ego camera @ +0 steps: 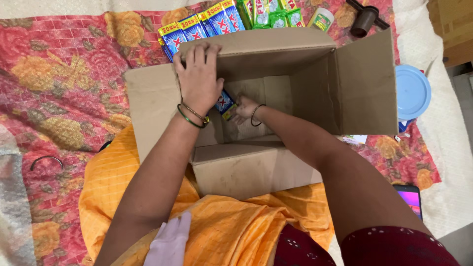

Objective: The person sits on a patterned floor covering and packs small packaged items into a cardboard box. They first place several blue-wrapped bars into the box, followed by green-wrapped bars, arranging them in rows.

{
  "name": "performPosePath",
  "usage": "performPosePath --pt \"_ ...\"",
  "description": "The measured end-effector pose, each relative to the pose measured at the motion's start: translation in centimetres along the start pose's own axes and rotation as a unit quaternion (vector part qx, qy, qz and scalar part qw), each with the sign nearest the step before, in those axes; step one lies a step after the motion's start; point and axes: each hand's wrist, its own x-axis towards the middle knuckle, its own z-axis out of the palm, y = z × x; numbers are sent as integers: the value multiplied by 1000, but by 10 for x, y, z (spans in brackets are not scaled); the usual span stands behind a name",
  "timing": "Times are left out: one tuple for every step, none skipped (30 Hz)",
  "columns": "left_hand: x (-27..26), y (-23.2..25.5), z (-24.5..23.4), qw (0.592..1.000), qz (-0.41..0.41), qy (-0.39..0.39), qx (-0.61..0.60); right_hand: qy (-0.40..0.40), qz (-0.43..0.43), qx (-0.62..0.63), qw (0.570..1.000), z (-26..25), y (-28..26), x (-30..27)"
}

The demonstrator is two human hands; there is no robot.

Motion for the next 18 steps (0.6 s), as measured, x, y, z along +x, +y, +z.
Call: performPosePath --pt "0 0 1 1000 -7 -3 2 3 21 -25 999 4 7 8" --pt "0 0 1 1000 -7 -7 4 5 41 -51 998 11 12 16" --pt "1 1 2 1000 -8 -9 5 9 61 -78 995 17 13 24" --pt "1 1 3 1000 -9 -11 7 8 74 -59 995 25 13 32" --pt "2 2 2 1000 -10 -12 7 6 85 -45 995 30 8 38" --pt "3 3 2 1000 -12 -14 7 4 97 -31 995 31 5 41" --pt "2 1 1 1000 -15 -18 10 3 93 -115 989 34 2 45" --pt "2 1 1 1000 -15 -14 7 2 88 -199 976 36 -2 46" --pt "2 1 1 1000 -13 -12 5 1 82 -280 956 37 -9 45" --pt "3 -1 1 1000 -11 -10 3 19 31 -341 939 35 -16 41" --pt "2 0 3 1000 -13 -11 6 36 -17 -398 917 31 -21 33" --pt "3 0 4 1000 -16 -11 9 51 -66 -452 888 29 -27 25" --pt "3 0 6 1000 -17 -12 10 38 -76 -458 885 30 -35 16" --pt "3 0 8 1000 -20 -13 7 24 -86 -464 881 32 -43 5" --pt "4 0 8 1000 -22 -14 5 11 -98 -469 878 35 -54 -5" --pt "4 0 9 1000 -24 -15 3 26 -56 -506 860 40 -63 -16" --pt "4 -1 9 1000 -22 -11 3 40 -15 -541 840 48 -71 -25" --pt "4 -1 9 1000 -19 -7 3 56 26 -574 817 58 -78 -32"
